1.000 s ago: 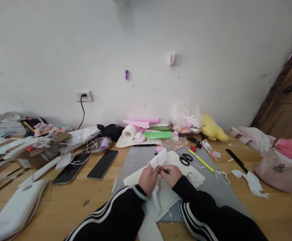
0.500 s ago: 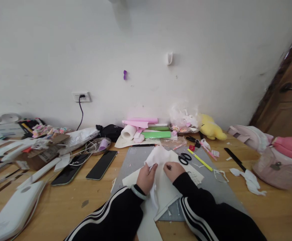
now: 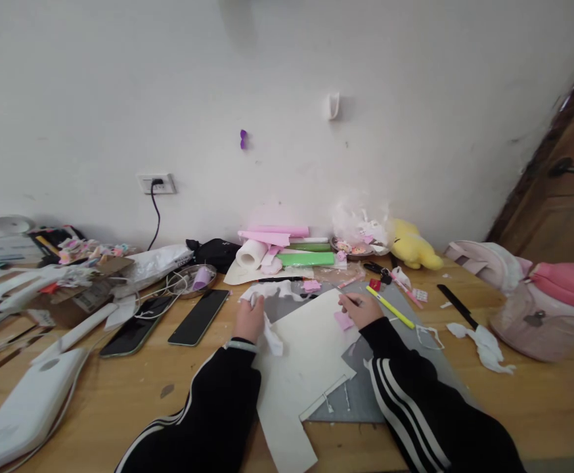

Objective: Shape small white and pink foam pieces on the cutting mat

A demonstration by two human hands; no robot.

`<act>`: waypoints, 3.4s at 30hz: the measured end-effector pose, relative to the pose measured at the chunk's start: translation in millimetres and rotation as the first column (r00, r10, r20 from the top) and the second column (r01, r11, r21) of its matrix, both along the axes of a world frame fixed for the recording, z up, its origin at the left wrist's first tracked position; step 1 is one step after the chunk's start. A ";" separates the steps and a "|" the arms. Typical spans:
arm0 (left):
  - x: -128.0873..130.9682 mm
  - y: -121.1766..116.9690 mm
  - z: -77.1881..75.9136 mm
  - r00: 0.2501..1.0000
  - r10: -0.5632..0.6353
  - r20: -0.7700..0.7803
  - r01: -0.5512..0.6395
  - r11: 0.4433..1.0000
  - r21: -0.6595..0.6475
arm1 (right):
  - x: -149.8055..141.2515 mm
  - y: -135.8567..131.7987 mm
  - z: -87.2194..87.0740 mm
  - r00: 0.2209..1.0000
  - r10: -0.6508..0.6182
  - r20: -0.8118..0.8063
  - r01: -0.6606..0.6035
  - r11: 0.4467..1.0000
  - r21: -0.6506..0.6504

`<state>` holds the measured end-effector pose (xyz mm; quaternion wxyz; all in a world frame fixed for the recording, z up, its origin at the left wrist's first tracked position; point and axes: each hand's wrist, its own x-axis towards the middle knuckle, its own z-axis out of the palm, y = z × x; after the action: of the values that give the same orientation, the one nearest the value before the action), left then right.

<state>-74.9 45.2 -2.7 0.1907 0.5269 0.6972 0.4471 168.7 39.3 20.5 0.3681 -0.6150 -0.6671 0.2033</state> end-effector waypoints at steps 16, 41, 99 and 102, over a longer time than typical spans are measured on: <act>4.3 -35.1 35.7 0.797 -0.028 -0.603 -0.079 0.985 -0.151 | 27.7 6.2 4.9 0.984 0.014 0.179 0.014 0.988 -0.156; 47.4 -40.1 8.2 0.596 -0.710 -0.374 0.802 0.543 0.248 | -28.1 -20.4 -13.9 0.808 0.405 -0.428 -0.528 0.820 -0.222; 51.4 -42.0 2.8 0.786 -0.597 -0.161 0.616 0.777 0.128 | -33.3 -18.0 -22.9 0.851 0.312 -0.422 -0.427 0.879 -0.210; 51.3 -41.4 2.5 0.781 -0.611 -0.131 0.625 0.769 0.135 | -33.3 -18.6 -22.1 0.853 0.321 -0.412 -0.430 0.879 -0.204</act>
<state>-23.6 3.8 -0.2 0.2534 0.7584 0.4511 0.3964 135.4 20.7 -1.6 0.3444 -0.4692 -0.6579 0.4778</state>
